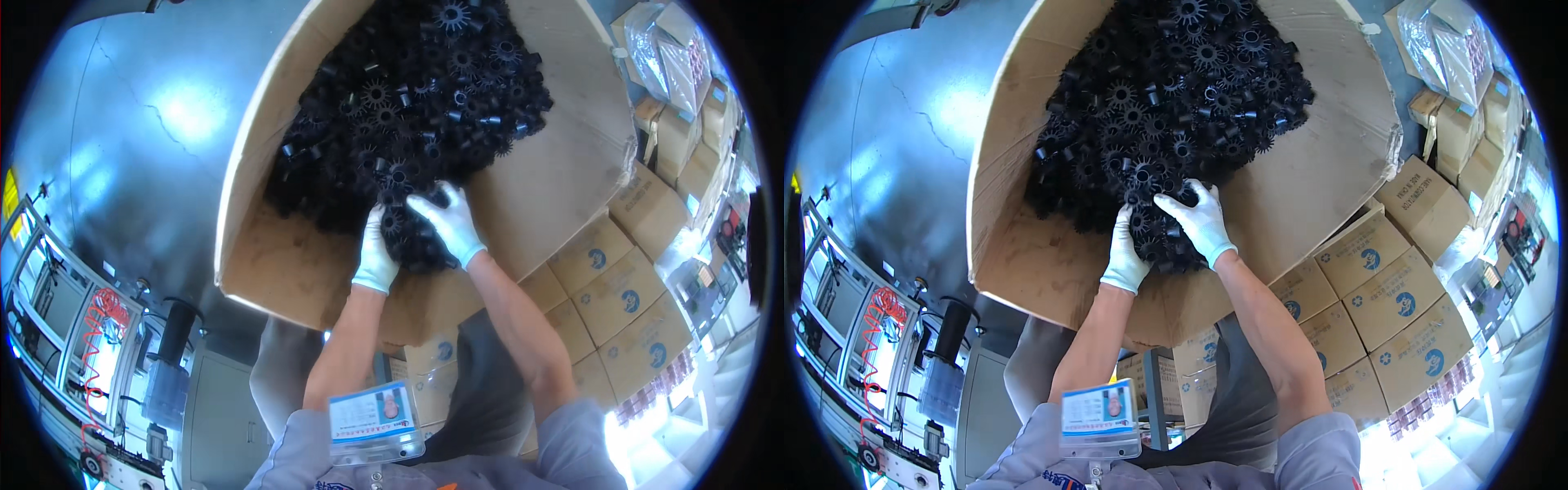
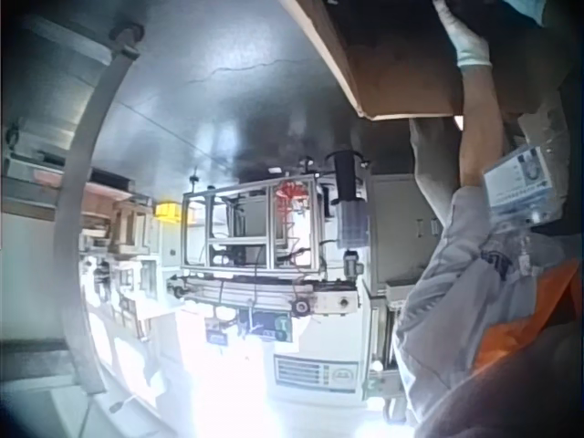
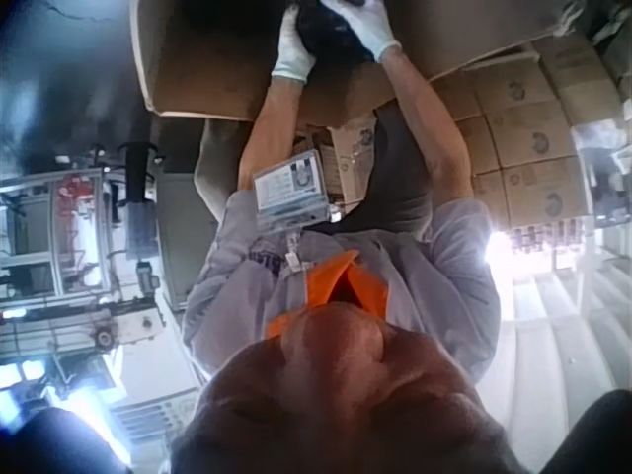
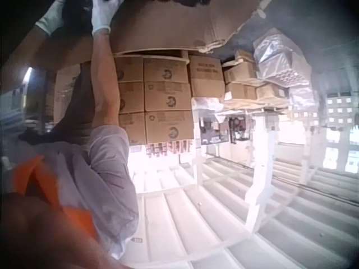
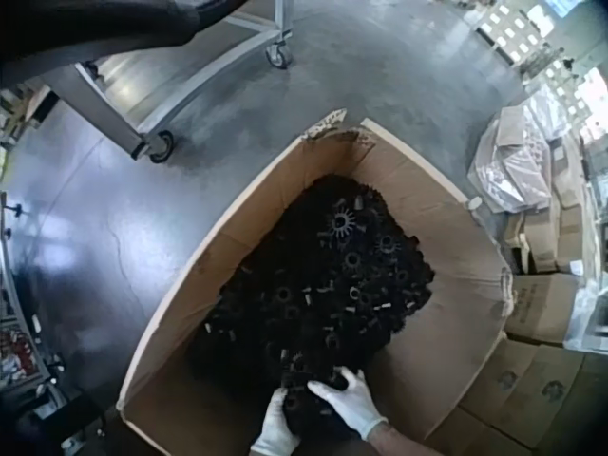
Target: The person places black plastic components into a press machine, operates the machine with a button, and then fits metal rings onto the pressed parts. They periodically gather more components from a large cardboard box on the floor and place finished assemblies into organized trays.
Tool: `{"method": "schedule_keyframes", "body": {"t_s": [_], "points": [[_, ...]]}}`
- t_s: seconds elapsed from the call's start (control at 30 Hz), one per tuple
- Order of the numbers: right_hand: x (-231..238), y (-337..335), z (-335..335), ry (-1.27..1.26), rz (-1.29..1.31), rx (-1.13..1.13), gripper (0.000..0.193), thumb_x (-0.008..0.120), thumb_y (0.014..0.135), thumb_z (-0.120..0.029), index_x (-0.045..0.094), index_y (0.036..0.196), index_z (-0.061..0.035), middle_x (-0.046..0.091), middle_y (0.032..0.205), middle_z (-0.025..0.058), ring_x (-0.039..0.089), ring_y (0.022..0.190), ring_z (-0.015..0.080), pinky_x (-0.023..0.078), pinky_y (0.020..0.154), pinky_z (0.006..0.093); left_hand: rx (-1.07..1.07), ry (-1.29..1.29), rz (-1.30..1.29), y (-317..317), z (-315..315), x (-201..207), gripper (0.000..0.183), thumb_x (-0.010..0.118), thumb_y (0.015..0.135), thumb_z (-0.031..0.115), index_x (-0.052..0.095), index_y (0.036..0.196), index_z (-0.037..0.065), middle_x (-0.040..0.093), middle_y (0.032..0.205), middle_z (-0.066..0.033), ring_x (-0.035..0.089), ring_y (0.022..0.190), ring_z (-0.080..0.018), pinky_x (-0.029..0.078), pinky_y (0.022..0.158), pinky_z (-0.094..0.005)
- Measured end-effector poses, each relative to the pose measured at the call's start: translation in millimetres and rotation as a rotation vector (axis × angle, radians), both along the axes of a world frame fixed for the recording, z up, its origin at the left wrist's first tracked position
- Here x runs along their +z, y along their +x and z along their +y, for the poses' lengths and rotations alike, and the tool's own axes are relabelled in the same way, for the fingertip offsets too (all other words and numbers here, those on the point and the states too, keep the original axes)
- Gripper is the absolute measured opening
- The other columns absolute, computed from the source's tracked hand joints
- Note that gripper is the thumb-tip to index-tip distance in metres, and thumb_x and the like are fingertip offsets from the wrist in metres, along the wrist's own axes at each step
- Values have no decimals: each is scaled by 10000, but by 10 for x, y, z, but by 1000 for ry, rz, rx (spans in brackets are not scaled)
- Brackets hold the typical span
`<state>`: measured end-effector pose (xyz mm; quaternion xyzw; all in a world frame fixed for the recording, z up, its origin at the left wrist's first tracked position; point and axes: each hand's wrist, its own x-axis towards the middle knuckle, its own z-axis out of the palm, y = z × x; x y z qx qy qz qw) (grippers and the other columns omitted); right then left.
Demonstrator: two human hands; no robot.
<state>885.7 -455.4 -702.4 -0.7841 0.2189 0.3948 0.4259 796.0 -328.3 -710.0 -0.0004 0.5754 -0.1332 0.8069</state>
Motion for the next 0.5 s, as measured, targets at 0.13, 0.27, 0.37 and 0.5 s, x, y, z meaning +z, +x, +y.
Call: {"method": "schedule_keyframes", "body": {"t_s": [0.13,0.27,0.37,0.5], "points": [[318,5,127,78,-31,-7,704,885,747,-392,628,1234,47,522,1265,202,553,1198,311,469,1020,393,3,-3,20,77,139,412,449,587,968,486,657,1248,143,711,1193,-47,691,1053,-226,564,924,-447],[843,144,300,74,-135,52,594,880,755,-369,671,1157,15,547,1209,183,580,1123,291,480,985,390,53,-15,-48,162,254,857,464,556,981,492,654,1264,137,718,1179,-56,703,1045,-233,574,934,-442],[1327,271,453,93,-156,90,567,872,769,-361,673,1148,11,549,1205,166,580,1121,286,481,978,379,57,7,-85,205,348,1262,470,538,987,502,652,1270,143,719,1179,-58,704,1049,-233,576,933,-449],[2060,375,519,90,-177,97,528,862,781,-355,682,1129,-1,540,1206,148,571,1123,259,476,978,365,9,69,-121,323,454,2033,448,557,979,512,681,1205,146,741,1108,-36,715,990,-208,583,883,-407]]}}
